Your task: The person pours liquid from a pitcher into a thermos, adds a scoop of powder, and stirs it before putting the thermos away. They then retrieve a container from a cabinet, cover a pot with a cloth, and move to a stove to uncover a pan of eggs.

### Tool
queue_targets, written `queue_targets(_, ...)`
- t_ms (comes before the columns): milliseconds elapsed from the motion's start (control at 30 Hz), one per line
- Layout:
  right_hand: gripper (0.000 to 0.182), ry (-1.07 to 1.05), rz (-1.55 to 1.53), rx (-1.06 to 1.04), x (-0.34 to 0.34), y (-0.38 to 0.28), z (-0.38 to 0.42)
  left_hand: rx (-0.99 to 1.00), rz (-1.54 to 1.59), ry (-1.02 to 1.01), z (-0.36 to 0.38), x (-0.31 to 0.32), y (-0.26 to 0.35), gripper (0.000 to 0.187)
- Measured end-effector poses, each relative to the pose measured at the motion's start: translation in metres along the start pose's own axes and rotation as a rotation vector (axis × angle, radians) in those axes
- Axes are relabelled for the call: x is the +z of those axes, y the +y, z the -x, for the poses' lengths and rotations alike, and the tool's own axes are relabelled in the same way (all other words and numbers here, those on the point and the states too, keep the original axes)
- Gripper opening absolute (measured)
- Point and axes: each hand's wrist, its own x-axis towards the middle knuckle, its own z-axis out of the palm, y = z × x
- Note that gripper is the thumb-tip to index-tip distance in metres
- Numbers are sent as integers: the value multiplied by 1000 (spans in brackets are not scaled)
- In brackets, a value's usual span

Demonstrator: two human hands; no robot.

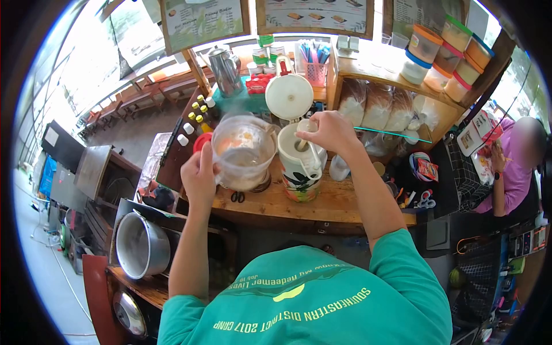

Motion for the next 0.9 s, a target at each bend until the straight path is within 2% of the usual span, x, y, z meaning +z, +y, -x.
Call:
queue_targets(67, 64, -57, 38, 0, 0, -12, -3, -72, 124, 49, 23, -12, -16, 50)
queue_targets(133, 66, -119, 78, 4, 5, -17, -5, -236, 383, 88, 47, -25, -32, 47)
queue_targets(300, 67, -296, 152, 19, 10, -22, -12, -306, 368, 32, 101, -41, -86, 46)
queue_targets(433, 60, -252, 191, -8, 26, -13, -12, -377, 299, -147, 144, -31, -136, 45)
queue_targets(567, 62, -201, 249, -41, 25, -13, -3, -427, 349, -335, 182, 8, -159, 36)
queue_targets(667, 61, 99, 81, -139, 21, 3, 17, -503, 420, -415, 204, 52, -162, 33)
queue_targets(767, 57, 87, -5, 13, -15, 18, 48, -432, 406, -558, 218, 101, -162, 30)
queue_targets(833, 53, 149, -25, 19, -25, 47, 76, -302, 367, -636, 224, 138, -157, 25)
queue_targets(867, 50, 134, -51, 92, -30, 59, 93, -383, 462, -676, 228, 156, -150, 26)
queue_targets(900, 48, 130, -70, 167, -35, 70, 110, -372, 480, -698, 235, 172, -160, 26)
